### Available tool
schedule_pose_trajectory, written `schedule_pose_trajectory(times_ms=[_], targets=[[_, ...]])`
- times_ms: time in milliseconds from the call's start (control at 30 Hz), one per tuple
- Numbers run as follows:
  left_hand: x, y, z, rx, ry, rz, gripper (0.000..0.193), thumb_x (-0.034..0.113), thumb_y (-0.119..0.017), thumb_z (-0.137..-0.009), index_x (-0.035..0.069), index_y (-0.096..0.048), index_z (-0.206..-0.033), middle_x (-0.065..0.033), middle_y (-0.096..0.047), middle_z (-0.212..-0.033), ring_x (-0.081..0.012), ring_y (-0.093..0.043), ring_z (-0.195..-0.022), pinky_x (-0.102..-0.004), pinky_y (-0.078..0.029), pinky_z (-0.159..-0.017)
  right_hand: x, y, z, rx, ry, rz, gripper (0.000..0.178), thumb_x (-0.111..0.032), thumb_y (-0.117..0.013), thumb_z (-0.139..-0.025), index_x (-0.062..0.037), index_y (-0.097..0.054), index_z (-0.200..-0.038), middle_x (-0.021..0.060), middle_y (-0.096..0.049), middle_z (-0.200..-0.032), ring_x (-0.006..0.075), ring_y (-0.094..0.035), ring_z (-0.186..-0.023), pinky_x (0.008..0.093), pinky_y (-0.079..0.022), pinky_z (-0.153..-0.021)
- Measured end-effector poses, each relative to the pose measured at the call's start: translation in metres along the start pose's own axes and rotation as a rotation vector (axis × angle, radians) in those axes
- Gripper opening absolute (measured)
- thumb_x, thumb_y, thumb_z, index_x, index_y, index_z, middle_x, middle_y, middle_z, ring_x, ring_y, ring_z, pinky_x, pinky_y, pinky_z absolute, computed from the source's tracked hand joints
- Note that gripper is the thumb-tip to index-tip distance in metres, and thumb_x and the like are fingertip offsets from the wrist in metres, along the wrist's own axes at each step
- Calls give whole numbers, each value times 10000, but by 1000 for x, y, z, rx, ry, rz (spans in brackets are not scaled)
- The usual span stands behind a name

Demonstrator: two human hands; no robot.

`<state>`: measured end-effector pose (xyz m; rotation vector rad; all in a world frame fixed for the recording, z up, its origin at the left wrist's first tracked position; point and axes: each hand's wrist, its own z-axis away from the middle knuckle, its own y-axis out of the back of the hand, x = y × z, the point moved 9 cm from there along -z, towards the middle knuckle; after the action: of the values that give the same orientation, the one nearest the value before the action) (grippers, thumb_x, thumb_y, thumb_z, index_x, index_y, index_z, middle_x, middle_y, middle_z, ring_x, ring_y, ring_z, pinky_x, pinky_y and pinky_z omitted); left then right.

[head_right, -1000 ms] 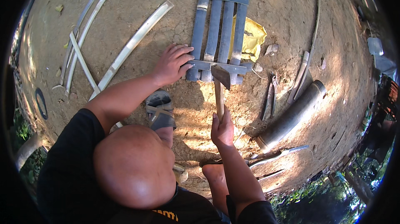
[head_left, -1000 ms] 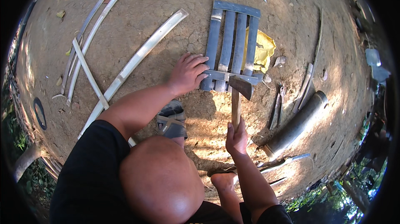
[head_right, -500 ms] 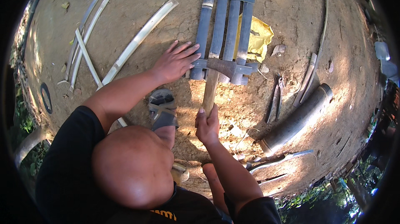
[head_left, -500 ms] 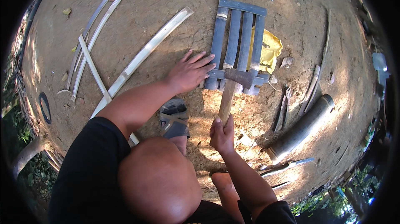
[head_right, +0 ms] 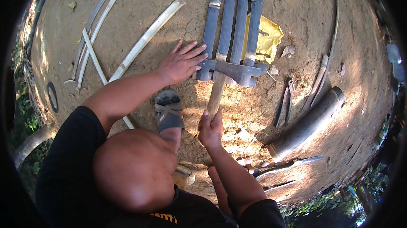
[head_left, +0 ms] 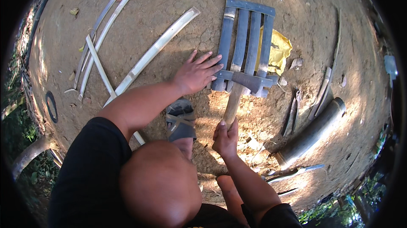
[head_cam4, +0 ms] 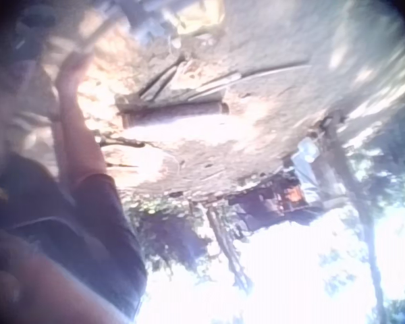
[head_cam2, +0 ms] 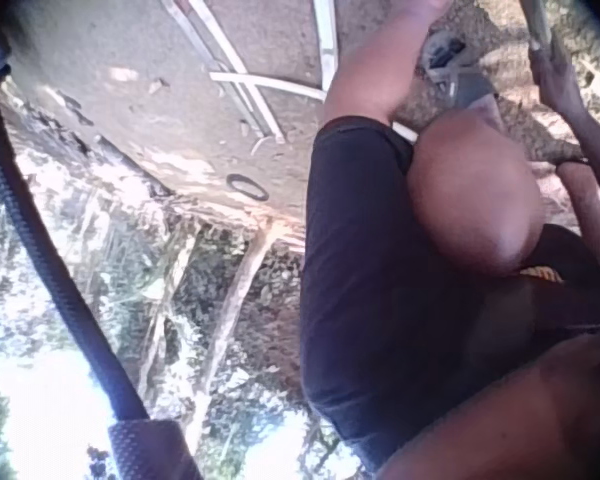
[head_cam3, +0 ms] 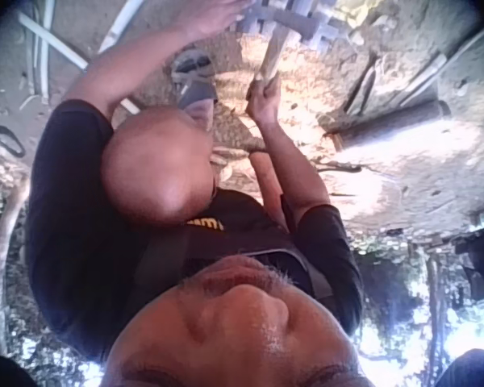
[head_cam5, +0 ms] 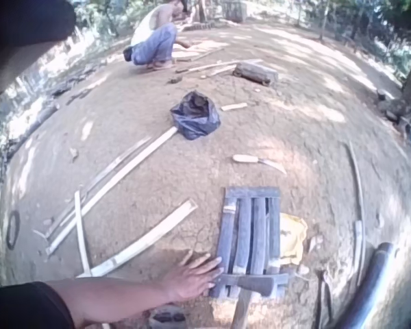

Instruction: The person assembles a small bamboo or wood frame by aligning slats, inserting pegs, and tapping them into place using a hammer. They handle small items from a plastic bag and turn the frame over to inspect their work.

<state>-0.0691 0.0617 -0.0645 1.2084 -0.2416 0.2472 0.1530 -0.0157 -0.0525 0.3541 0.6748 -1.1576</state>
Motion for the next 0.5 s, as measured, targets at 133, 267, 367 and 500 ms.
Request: schedule_pose_trajectory(times_ms=[133,267,367,500], targets=[[7,4,3,-135,-42,-156,665,486,-463,-1028,188,-281,-1593,4,-165,-1693,-239,-174,-1554,-556,-99,-1263,-9,66,-14,107,47,509,568,-278,-568,-1033,67,-385,-1446,137,-654,-797,212,-620,-666,395,-499,-619],[15,0,5,-122,23,-149,801,581,-453,-1004,143,-182,-1617,-14,-131,-1699,-248,-161,-1557,-555,-81,-1263,-22,90,-25,136,84,596,501,-295,-536,-1037,38,-430,-1397,223,-660,-887,324,-664,-799,445,-514,-744],[11,-5,5,-25,67,-126,864,643,-460,-977,141,-174,-1619,-13,-133,-1698,-245,-154,-1558,-555,-70,-1264,-14,95,-33,112,133,539,448,-236,-544,-1036,33,-438,-1378,179,-639,-847,264,-631,-746,412,-502,-693],[14,-9,5,80,40,-124,925,697,-489,-936,146,-192,-1617,-8,-143,-1696,-242,-148,-1560,-555,-59,-1264,-7,91,-36,119,274,465,331,-192,-528,-1062,-13,-432,-1323,-18,-508,-717,57,-462,-590,246,-389,-514]])
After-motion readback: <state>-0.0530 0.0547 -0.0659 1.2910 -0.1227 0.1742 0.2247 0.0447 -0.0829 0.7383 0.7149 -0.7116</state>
